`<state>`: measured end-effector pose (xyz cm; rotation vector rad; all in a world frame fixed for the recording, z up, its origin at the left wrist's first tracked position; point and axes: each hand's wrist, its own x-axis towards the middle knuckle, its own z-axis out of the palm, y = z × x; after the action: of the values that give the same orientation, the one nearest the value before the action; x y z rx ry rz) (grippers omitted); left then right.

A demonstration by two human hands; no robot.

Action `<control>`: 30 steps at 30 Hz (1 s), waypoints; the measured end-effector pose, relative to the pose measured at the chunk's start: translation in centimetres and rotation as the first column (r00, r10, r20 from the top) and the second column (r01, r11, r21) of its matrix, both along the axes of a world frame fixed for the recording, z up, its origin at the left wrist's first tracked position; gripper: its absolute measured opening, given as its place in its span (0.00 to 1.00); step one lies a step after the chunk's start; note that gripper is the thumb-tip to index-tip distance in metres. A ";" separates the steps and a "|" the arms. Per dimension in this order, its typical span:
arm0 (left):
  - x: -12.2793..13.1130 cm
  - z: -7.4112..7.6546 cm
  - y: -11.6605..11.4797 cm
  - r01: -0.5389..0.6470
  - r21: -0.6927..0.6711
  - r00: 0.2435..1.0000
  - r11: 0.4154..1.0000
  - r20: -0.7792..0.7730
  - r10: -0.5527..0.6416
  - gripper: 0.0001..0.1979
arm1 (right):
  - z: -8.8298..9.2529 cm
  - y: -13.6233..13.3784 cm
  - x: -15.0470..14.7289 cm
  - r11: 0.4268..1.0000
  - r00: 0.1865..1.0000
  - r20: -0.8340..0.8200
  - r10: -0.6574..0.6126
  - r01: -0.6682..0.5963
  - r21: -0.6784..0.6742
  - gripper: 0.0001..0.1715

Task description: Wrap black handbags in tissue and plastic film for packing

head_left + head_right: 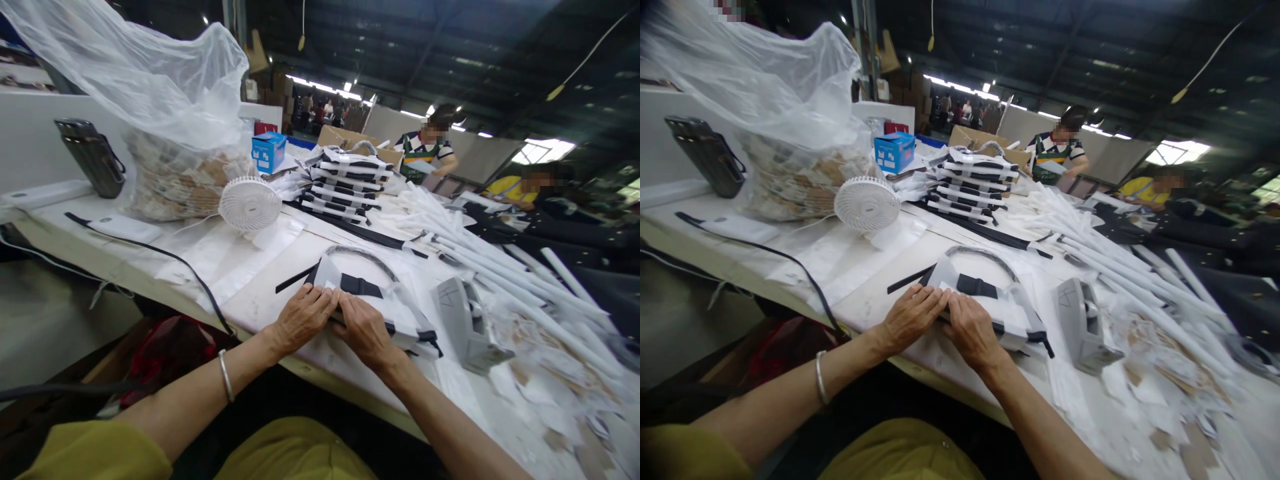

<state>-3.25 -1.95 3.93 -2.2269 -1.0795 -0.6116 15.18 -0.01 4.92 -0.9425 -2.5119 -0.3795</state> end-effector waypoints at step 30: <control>0.6 -4.5 0.2 0.241 -0.080 0.933 0.967 0.295 -0.208 0.05 | 7.1 5.3 -16.5 0.612 0.992 -0.095 -0.080 -0.027 -0.791 0.07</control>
<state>-2.64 -1.74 -0.60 -2.4369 -1.0226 -1.0184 -1.28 5.31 11.99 -1.2463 -2.5294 0.8704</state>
